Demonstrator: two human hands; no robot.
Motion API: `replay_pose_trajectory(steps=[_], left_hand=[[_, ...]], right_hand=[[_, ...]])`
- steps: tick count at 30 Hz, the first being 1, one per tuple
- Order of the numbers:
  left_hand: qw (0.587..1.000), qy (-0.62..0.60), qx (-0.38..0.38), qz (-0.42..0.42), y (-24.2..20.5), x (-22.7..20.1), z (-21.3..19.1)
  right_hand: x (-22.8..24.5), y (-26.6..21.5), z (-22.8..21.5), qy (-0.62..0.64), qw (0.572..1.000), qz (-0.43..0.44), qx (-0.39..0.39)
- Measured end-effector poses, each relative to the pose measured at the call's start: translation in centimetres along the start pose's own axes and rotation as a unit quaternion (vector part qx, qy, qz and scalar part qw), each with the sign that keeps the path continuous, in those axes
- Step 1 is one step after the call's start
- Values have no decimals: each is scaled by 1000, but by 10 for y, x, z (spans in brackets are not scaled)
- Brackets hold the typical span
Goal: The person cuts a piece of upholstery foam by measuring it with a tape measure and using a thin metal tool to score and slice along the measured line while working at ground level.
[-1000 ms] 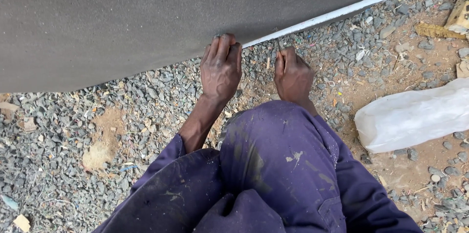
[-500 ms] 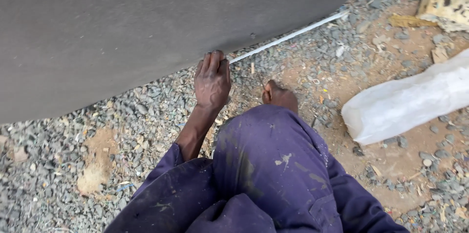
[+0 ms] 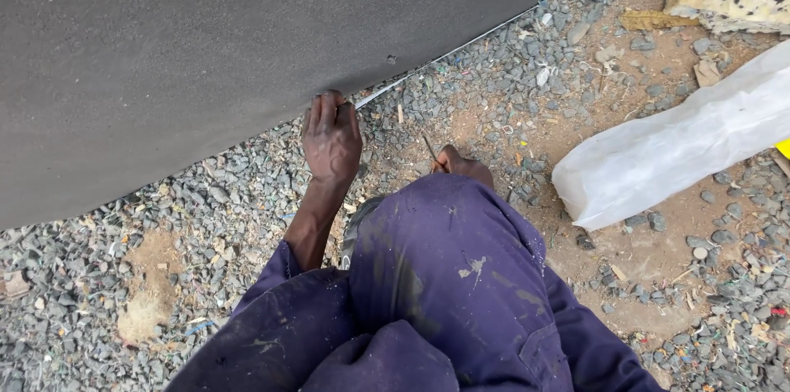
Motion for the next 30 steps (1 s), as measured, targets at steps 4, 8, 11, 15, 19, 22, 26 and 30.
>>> replay_pose_trajectory(steps=[4, 8, 11, 15, 19, 22, 26, 30], left_hand=[[994, 1, -97, 53, 1, -1, -27], [1000, -5, -19, 13, -8, 9, 4], [1000, -9, 28, -3, -2, 5, -6], [999, 9, 8, 36, 3, 8, -16], [1000, 14, 20, 17, 6, 6, -18], [1000, 15, 14, 23, 5, 6, -11], [999, 25, 30, 16, 10, -4, -37], [999, 35, 13, 27, 6, 6, -8]], right_hand=[[-3, 19, 13, 47, 995, -79, -47], [45, -14, -25, 315, 935, -161, -10], [49, 15, -26, 433, 876, -212, 20], [65, 18, -38, 358, 899, -247, -53], [69, 22, -26, 225, 935, -253, -106], [55, 47, 0, 389, 904, -176, -18], [64, 52, 15, 669, 730, -72, 124], [63, 85, 37, 742, 650, -78, 146]])
Point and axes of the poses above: each hand's wrist, its own y-axis towards the middle knuckle, its own z-axis out of the palm, x = y × z, the point moved 6 cm from there along y, towards the middle knuckle, and after that the axes turned 2 degrees about x, right-handed, at the moved point
